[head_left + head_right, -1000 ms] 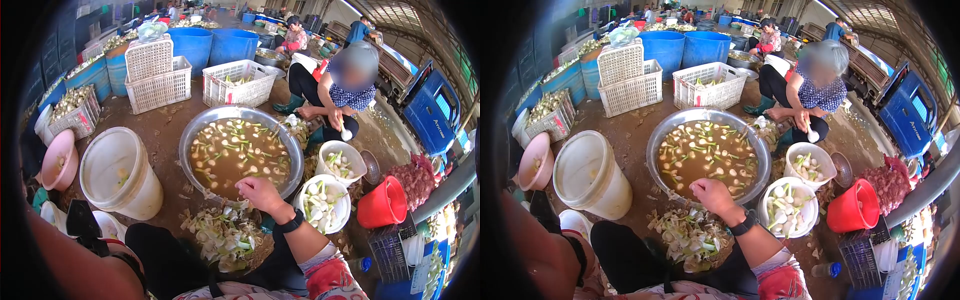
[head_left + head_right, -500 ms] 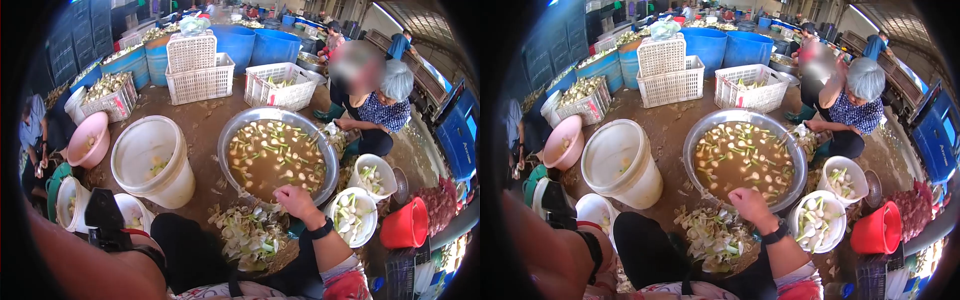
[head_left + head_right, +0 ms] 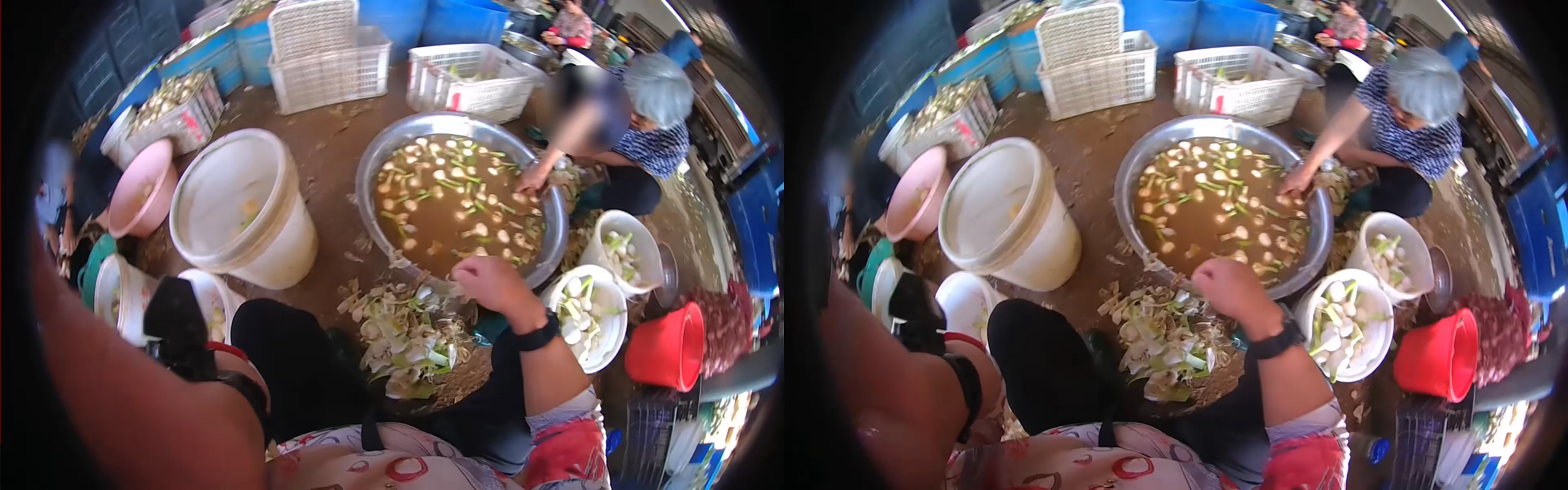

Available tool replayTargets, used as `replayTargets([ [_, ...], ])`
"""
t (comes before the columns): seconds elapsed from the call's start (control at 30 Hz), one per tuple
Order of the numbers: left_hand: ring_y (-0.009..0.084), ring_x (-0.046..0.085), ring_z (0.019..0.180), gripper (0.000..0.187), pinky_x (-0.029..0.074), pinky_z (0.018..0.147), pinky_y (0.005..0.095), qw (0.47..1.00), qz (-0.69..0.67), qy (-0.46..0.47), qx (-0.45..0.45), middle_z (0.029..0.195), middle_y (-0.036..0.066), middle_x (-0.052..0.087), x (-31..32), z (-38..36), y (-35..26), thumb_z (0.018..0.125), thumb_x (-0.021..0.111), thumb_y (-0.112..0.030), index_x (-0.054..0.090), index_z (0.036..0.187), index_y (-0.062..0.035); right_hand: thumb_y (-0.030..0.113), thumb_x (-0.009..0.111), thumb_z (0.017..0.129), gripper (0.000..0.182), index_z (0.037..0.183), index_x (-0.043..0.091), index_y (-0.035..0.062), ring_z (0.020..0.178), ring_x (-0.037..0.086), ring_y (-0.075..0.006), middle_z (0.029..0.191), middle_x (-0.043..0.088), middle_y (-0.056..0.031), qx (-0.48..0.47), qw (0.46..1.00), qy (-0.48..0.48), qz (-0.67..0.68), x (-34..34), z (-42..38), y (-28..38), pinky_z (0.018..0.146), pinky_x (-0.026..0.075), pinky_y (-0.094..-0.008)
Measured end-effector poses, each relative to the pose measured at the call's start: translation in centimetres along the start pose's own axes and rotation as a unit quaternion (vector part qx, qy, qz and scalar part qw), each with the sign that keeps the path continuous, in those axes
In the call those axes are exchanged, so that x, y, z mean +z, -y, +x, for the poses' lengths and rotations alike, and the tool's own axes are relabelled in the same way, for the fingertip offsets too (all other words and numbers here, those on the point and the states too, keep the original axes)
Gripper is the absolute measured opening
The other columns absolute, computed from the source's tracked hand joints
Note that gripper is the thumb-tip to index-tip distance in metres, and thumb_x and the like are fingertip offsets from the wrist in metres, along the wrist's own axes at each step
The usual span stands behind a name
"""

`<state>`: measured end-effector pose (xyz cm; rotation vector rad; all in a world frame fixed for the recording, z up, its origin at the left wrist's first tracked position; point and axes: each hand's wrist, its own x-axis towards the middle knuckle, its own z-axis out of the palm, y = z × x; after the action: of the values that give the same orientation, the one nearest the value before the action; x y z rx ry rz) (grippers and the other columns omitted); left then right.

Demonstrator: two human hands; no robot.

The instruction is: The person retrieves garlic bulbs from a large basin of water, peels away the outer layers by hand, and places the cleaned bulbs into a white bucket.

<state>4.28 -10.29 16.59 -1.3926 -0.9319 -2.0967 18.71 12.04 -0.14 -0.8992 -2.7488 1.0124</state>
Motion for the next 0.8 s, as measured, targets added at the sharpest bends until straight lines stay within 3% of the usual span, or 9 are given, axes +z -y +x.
replayTargets([
  [0.17, 0.0266, 0.021, 0.116, 0.043, 0.017, 0.095, 0.0444, 0.998, 0.011, 0.006, -0.055, 0.124, 0.006, 0.024, -0.1, -2.4, 2.0, 0.078, 0.051, -0.037, 0.036, 0.115, -0.0219, 0.02, 0.051, 0.079, 0.025, 0.087, 0.06, -0.0016, 0.057, 0.055, -0.0088, 0.069, 0.059, -0.004, 0.087, 0.994, 0.019, 0.055, -2.6, 1.4, -4.4, 0.052, 0.045, -0.0227],
  [0.37, 0.0265, 0.023, 0.115, 0.04, 0.018, 0.094, 0.0439, 0.995, 0.034, 0.012, -0.097, 0.122, 0.006, 0.026, -0.3, -4.0, 3.3, 0.078, 0.05, -0.035, 0.037, 0.113, -0.0202, 0.018, 0.053, 0.077, 0.022, 0.084, 0.06, -0.0013, 0.052, 0.052, -0.0096, 0.066, 0.059, -0.0051, 0.236, 0.962, 0.003, 0.135, -3.6, 3.5, -8.7, 0.05, 0.042, -0.0227],
  [0.5, 0.0265, 0.025, 0.114, 0.039, 0.02, 0.094, 0.0435, 0.993, 0.034, 0.014, -0.114, 0.12, 0.007, 0.028, -0.3, -4.5, 4.6, 0.079, 0.05, -0.034, 0.038, 0.112, -0.019, 0.019, 0.052, 0.078, 0.023, 0.084, 0.06, -0.0022, 0.054, 0.053, -0.0091, 0.064, 0.058, -0.0043, 0.218, 0.965, 0.008, 0.148, -3.2, 3.8, -8.3, 0.052, 0.042, -0.0225],
  [0.57, 0.0265, 0.026, 0.113, 0.038, 0.02, 0.093, 0.0433, 0.994, 0.028, 0.011, -0.109, 0.12, 0.007, 0.029, -0.3, -4.6, 5.0, 0.079, 0.05, -0.034, 0.038, 0.112, -0.0184, 0.02, 0.053, 0.078, 0.025, 0.087, 0.059, -0.0028, 0.061, 0.056, -0.0099, 0.067, 0.059, -0.0057, 0.163, 0.979, -0.098, 0.068, -5.0, 3.2, -3.1, 0.057, 0.043, -0.0221],
  [0.63, 0.0264, 0.026, 0.113, 0.037, 0.021, 0.093, 0.0431, 0.994, 0.034, 0.009, -0.105, 0.119, 0.007, 0.029, -0.5, -4.4, 5.3, 0.079, 0.05, -0.033, 0.039, 0.111, -0.0178, 0.013, 0.049, 0.081, 0.018, 0.087, 0.061, 0.0018, 0.066, 0.057, -0.0105, 0.08, 0.06, -0.0051, 0.015, 0.941, -0.292, 0.169, -7.0, 0.2, 3.5, 0.056, 0.045, -0.0215],
  [0.67, 0.0264, 0.027, 0.112, 0.037, 0.021, 0.093, 0.0431, 0.995, 0.035, 0.008, -0.097, 0.119, 0.007, 0.03, -0.7, -4.1, 5.4, 0.079, 0.05, -0.033, 0.039, 0.111, -0.0175, 0.009, 0.044, 0.082, 0.018, 0.084, 0.059, -0.0005, 0.07, 0.058, -0.0141, 0.086, 0.059, -0.01, -0.143, 0.886, -0.433, 0.086, -7.9, -2.3, 5.7, 0.058, 0.045, -0.0245],
  [0.7, 0.0264, 0.027, 0.112, 0.037, 0.021, 0.093, 0.043, 0.995, 0.034, 0.007, -0.088, 0.118, 0.007, 0.03, -0.7, -3.6, 5.3, 0.079, 0.05, -0.033, 0.039, 0.111, -0.0172, 0.007, 0.042, 0.082, 0.018, 0.083, 0.057, -0.0015, 0.074, 0.057, -0.0183, 0.085, 0.057, -0.0141, -0.093, 0.844, -0.495, -0.184, -9.0, -6.4, 6.5, 0.058, 0.046, -0.0262],
  [0.77, 0.0264, 0.028, 0.112, 0.036, 0.022, 0.092, 0.0428, 0.997, 0.033, 0.006, -0.075, 0.117, 0.008, 0.031, -0.9, -3.3, 5.0, 0.079, 0.05, -0.032, 0.04, 0.11, -0.0166, 0.04, 0.049, 0.082, 0.039, 0.111, 0.04, 0.0148, 0.046, 0.051, -0.0167, 0.069, 0.055, -0.002, -0.435, 0.749, -0.49, 0.095, -12.0, -10.0, 8.8, 0.036, 0.042, -0.0314],
  [0.8, 0.0264, 0.029, 0.111, 0.036, 0.022, 0.092, 0.0427, 0.997, 0.035, 0.005, -0.067, 0.117, 0.008, 0.031, -1.0, -2.9, 4.6, 0.079, 0.05, -0.032, 0.04, 0.11, -0.0163, 0.037, 0.048, 0.083, 0.034, 0.103, 0.045, 0.0094, 0.049, 0.052, -0.0158, 0.066, 0.055, -0.0034, -0.487, 0.697, -0.517, 0.093, -12.5, -10.5, 11.5, 0.039, 0.042, -0.0304],
])
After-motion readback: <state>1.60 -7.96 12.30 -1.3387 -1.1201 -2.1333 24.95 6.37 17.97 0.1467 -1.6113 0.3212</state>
